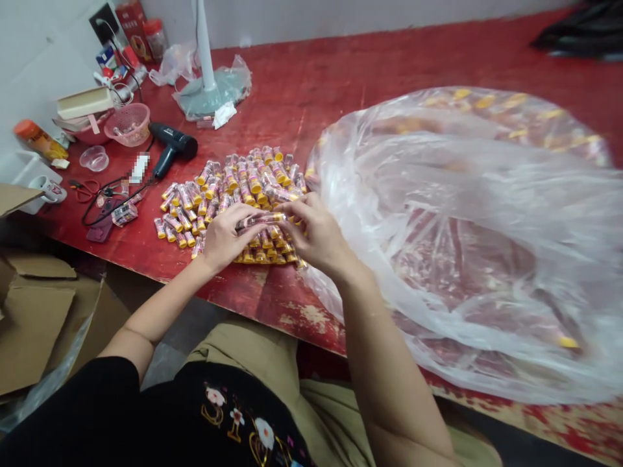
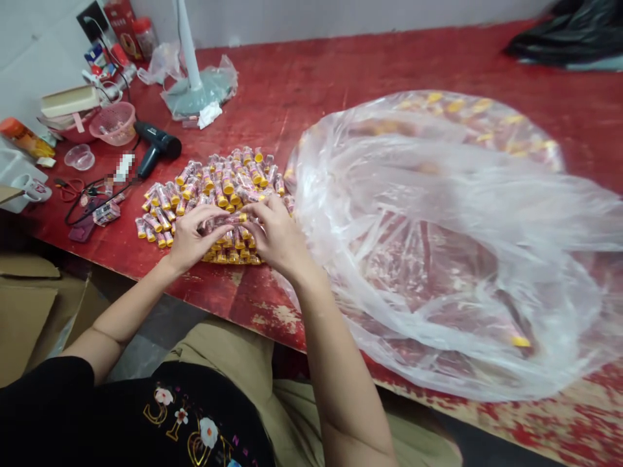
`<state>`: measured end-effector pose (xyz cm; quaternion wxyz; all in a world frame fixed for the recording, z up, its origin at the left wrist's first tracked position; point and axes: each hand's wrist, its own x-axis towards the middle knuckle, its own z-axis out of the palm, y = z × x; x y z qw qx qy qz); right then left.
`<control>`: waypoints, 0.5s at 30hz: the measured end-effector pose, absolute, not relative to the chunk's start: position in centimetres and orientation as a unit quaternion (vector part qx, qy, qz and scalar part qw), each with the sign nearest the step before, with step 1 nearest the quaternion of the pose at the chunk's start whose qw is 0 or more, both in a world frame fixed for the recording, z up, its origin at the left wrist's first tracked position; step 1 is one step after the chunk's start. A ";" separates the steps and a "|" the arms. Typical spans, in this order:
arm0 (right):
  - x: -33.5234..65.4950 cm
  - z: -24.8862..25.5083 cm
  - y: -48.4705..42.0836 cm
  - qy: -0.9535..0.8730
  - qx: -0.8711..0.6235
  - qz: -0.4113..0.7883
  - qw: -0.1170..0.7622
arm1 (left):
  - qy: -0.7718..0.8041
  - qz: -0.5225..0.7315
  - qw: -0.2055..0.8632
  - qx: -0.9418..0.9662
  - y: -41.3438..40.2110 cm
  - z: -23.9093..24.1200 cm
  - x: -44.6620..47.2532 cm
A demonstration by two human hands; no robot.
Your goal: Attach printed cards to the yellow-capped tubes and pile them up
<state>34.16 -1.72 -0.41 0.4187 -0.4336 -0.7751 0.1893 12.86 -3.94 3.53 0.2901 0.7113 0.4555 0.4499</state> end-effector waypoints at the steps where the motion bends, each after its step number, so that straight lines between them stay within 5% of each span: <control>1: 34.2 -0.6 -1.2 -0.770 -0.445 0.182 0.420 | 0.464 0.446 0.280 0.712 -3.7 3.5 12.8; 15: 33.1 -1.6 -3.6 -0.742 -0.506 0.087 0.430 | 0.565 0.396 0.159 0.707 -2.7 2.2 14.3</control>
